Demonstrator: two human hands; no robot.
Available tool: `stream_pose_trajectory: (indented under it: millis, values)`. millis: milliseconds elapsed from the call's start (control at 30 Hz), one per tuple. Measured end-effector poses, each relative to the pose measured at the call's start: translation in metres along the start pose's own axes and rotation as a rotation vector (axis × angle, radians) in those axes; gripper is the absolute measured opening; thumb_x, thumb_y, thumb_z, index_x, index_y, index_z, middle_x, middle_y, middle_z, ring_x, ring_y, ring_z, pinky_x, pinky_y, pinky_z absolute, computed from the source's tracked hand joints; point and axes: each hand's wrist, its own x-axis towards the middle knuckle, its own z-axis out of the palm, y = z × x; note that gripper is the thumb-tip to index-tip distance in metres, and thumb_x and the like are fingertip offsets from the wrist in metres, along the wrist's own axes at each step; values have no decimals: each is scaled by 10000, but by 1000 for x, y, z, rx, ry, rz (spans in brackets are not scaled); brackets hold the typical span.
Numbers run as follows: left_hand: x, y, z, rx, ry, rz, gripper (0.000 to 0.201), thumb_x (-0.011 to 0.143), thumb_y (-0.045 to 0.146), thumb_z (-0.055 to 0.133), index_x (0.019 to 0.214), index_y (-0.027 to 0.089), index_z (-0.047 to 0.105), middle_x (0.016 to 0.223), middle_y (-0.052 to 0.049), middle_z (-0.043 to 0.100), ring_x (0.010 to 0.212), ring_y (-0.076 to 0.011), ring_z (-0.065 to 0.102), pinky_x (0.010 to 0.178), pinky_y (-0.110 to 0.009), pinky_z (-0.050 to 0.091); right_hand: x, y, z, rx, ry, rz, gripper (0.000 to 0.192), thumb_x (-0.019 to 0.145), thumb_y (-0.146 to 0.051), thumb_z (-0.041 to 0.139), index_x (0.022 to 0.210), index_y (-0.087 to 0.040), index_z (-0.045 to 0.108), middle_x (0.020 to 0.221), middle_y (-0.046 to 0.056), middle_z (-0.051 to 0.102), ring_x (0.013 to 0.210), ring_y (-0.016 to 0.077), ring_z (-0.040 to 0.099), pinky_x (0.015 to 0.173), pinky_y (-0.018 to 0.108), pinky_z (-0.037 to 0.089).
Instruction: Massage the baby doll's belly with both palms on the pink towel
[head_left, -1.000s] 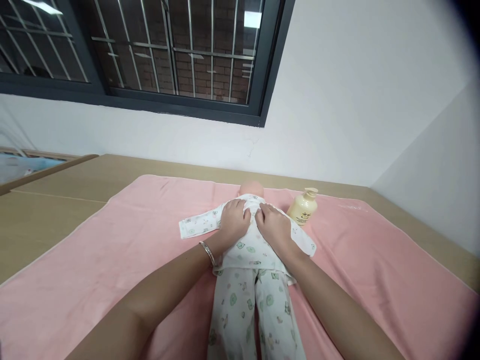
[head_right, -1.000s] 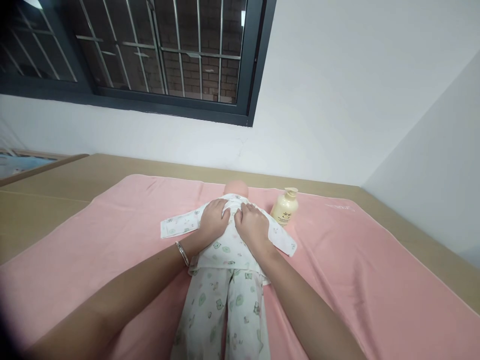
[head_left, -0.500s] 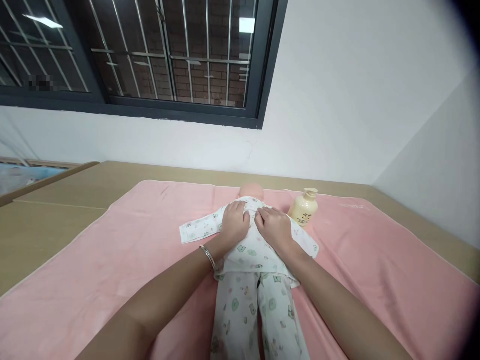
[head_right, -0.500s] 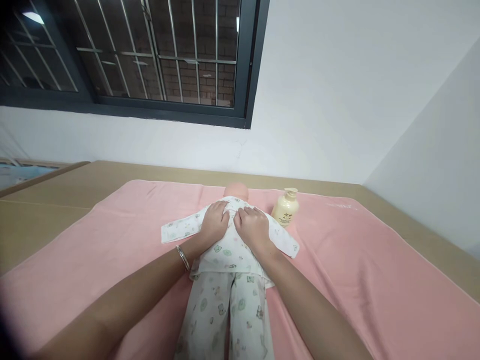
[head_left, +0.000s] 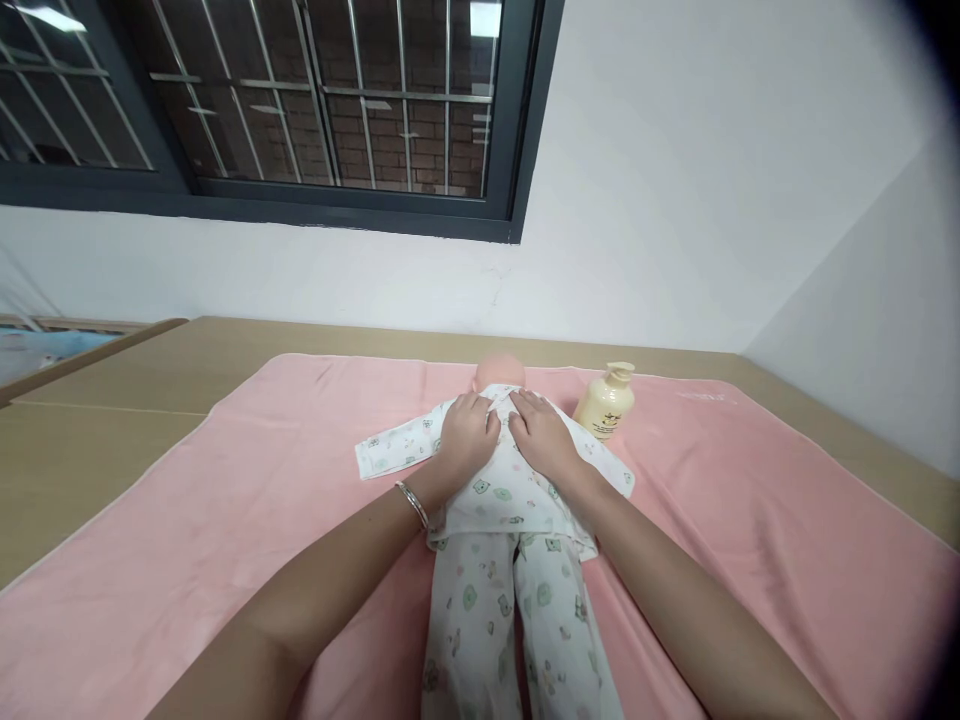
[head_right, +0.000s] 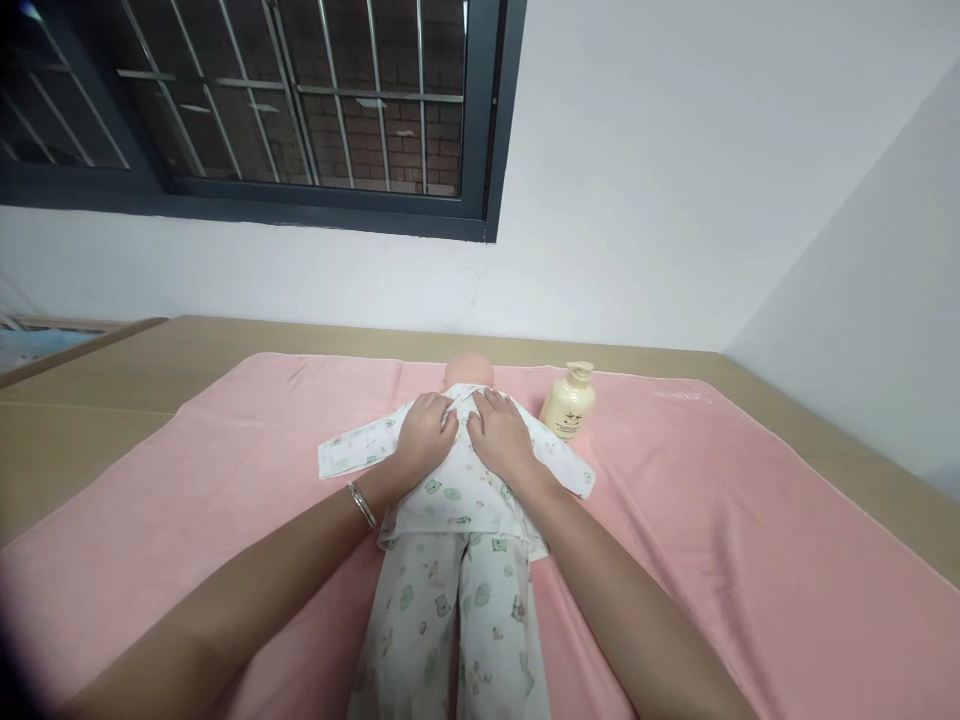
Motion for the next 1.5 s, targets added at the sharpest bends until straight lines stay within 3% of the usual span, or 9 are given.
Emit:
stream_pose_trajectory:
  millis: [233, 567, 867, 1033, 1167, 1300, 1400, 1500]
  values:
    - [-2, 3, -1, 21, 43, -14, 148, 892, 186, 466, 840, 191, 604, 873, -80, 634, 888, -236, 570, 825, -378, 482, 0, 0, 0, 37, -14, 27, 470, 972, -265, 297, 1372, -122, 497, 1434, 122, 476, 1353, 230, 390, 1151, 398, 249]
    - [1, 4, -3, -89, -24, -101, 277, 903, 201, 435, 1117, 146, 602, 1108, -112, 665, 1080, -262, 578, 993, -421, 449, -3, -7, -4, -17, 10, 85, 476, 969, -282, 322, 1385, -123, 489, 1423, 128, 487, 1348, 241, 397, 1143, 383, 250]
    - [3, -5, 6, -106, -77, -103, 362, 917, 251, 417, 1220, 129, 573, 1271, -132, 620, 1212, -268, 537, 1080, -446, 394, 2, -5, -6, -35, -103, 91, 521, 989, -321, 288, 1454, -109, 387, 1504, 141, 375, 1413, 284, 293, 1151, 444, 220]
    - [6, -7, 9, -105, -132, -112, 398, 915, 281, 431, 1259, 125, 554, 1333, -139, 585, 1273, -273, 495, 1113, -475, 355, -7, -25, -17, -151, -137, 111, 513, 987, -297, 291, 1418, -53, 424, 1415, 208, 471, 1335, 303, 412, 1110, 454, 272]
    - [7, -8, 8, -103, -134, -107, 380, 908, 266, 454, 1244, 134, 573, 1321, -125, 597, 1267, -264, 501, 1104, -455, 367, -18, -44, -27, -262, -163, 83, 482, 961, -243, 347, 1372, -24, 473, 1350, 239, 523, 1254, 321, 497, 1077, 442, 306]
    - [5, -3, 2, -78, -96, -70, 332, 925, 257, 448, 1189, 139, 610, 1248, -109, 640, 1189, -250, 549, 1057, -415, 409, -17, -43, -26, -215, -137, 79, 432, 977, -235, 319, 1302, -62, 545, 1303, 228, 564, 1231, 309, 520, 1059, 436, 327]
    - [2, 4, -5, 44, -47, -16, 263, 929, 237, 434, 980, 153, 679, 1011, -107, 693, 1003, -243, 608, 904, -382, 478, -9, -29, -19, -124, -114, 100, 464, 999, -303, 300, 1355, -79, 495, 1372, 208, 514, 1315, 290, 444, 1086, 424, 308]
    - [-2, 12, -10, 191, -12, 35, 324, 938, 241, 421, 743, 168, 669, 791, -99, 659, 845, -237, 610, 759, -360, 474, -1, -10, -11, -21, -127, 68, 505, 1003, -370, 312, 1415, -101, 425, 1481, 170, 401, 1403, 263, 324, 1137, 423, 245]
